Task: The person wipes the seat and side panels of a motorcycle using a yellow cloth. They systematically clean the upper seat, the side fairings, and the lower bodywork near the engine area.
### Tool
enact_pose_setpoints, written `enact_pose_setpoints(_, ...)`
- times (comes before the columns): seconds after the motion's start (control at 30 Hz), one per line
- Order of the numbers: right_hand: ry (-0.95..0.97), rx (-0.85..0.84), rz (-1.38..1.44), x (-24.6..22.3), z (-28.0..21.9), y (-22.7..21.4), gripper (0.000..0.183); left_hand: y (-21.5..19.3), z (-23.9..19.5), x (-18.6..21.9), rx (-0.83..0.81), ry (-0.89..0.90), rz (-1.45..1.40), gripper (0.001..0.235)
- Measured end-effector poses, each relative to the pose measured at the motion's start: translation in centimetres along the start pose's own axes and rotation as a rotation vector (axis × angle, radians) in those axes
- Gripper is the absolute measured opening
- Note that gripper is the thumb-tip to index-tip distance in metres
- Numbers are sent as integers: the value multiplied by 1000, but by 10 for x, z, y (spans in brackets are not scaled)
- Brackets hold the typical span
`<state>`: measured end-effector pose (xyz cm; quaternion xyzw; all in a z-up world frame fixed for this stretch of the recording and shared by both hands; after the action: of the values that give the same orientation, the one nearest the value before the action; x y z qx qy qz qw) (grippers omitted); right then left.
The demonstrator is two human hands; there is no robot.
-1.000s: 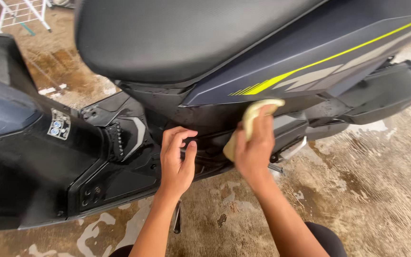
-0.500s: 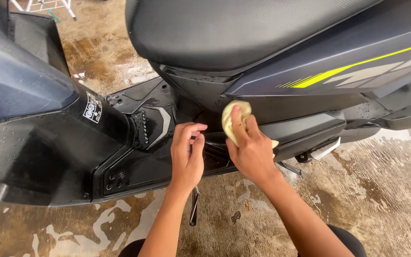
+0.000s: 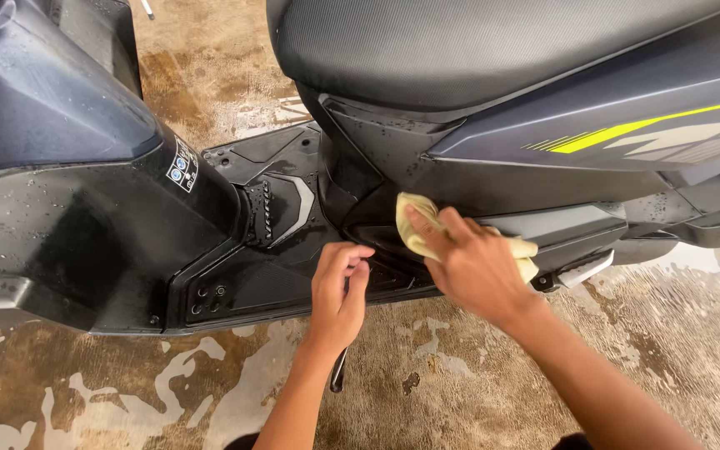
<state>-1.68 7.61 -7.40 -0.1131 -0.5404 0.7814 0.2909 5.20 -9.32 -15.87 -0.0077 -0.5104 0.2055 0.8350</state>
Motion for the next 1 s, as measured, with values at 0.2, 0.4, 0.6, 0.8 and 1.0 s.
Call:
enact_pose_setpoints(0.2,-16,79,-158,10,-2,-4,67,-1,-25,3,8,-23,105,15)
enact_pose_setpoints(0.4,68,-457,-203,1,-52,53,42,13,-39,37,-35,42,187,16)
enact_pose_setpoints(0.6,380,-71,-52,53,-106,9,67,55,-31,37,-57,-40,102,19)
enact_pose_setpoints(0.8,367,-16,406,81,-189,46,59,142,3,33,-307,61,143,24)
enact_pose_setpoints(1.0,479,312,304,136,-190,47,69,165,29,51,-272,245,282,29)
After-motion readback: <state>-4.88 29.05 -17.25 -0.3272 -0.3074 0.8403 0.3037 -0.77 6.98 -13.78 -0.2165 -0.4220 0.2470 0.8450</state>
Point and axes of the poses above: each hand's wrist, its own z-axis towards the middle knuckle, its own y-axis out of the palm, x = y × z, the point moved 5 cm from there along z, towards the middle knuckle, and after that the axes turned 8 degrees about -x, right-handed, at the moved point
